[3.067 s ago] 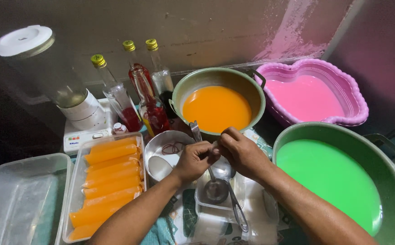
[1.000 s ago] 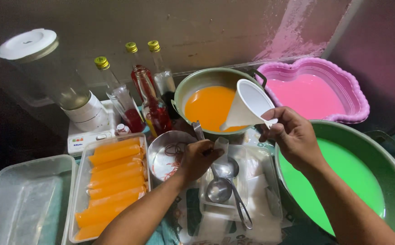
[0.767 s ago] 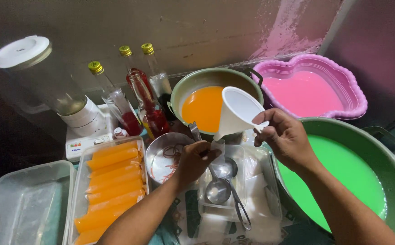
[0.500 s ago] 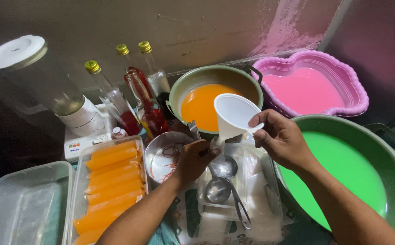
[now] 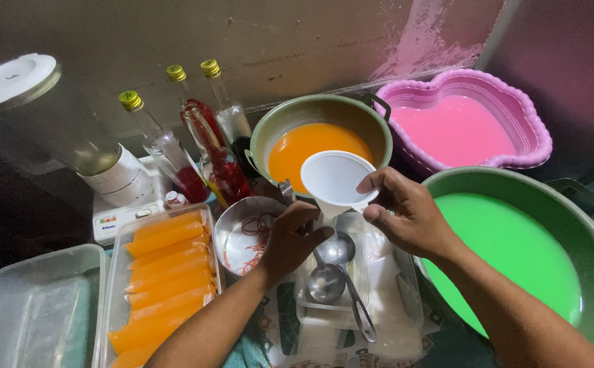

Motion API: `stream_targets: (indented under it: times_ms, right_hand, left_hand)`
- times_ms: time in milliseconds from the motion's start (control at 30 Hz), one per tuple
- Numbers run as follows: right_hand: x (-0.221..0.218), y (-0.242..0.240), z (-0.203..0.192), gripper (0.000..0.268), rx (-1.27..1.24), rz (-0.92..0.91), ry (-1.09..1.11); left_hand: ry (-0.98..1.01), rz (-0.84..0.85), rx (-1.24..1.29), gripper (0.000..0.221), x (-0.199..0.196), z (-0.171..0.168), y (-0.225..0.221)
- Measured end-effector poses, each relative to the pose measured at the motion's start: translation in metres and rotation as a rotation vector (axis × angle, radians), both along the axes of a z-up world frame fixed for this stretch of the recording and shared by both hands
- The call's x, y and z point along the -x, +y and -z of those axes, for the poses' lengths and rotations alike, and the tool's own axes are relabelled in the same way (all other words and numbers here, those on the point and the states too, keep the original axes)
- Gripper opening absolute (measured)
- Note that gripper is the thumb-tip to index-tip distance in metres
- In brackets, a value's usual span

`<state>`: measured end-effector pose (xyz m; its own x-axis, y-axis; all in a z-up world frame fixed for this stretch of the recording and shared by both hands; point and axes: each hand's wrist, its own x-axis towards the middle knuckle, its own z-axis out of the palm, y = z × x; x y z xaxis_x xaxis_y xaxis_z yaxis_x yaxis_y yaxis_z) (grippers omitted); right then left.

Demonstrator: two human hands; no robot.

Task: Filling small plastic bags with flavored liquid and tying them to make ice pops

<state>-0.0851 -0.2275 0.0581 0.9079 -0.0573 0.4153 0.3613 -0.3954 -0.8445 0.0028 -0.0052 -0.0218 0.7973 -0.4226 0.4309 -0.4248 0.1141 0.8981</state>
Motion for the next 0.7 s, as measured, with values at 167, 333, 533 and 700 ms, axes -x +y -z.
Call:
stream_targets:
  times_ms: [167, 333, 533, 700]
  right_hand:
    - [0.004, 0.011, -0.006, 0.066, -0.046, -0.041, -0.071]
    - [0.004, 0.019, -0.009, 0.076, -0.065, -0.081, -0.157]
    - [0.0, 0.014, 0.003, 0.075, -0.074, -0.072, -0.205]
    - [-0.003, 0.008, 0.011, 0.074, -0.112, -0.071, -0.173]
  left_hand:
    - [0.019, -0.043, -0.087, 0.019, 0.001, 0.009, 0.002]
    - [0.08, -0.105, -0.22, 0.017, 0.002, 0.007, 0.003]
    - [0.063, -0.054, -0.227, 0.024, -0.005, 0.018, 0.004]
    - [0.131, 0.04, -0.014, 0.019, -0.003, 0.018, 0.004]
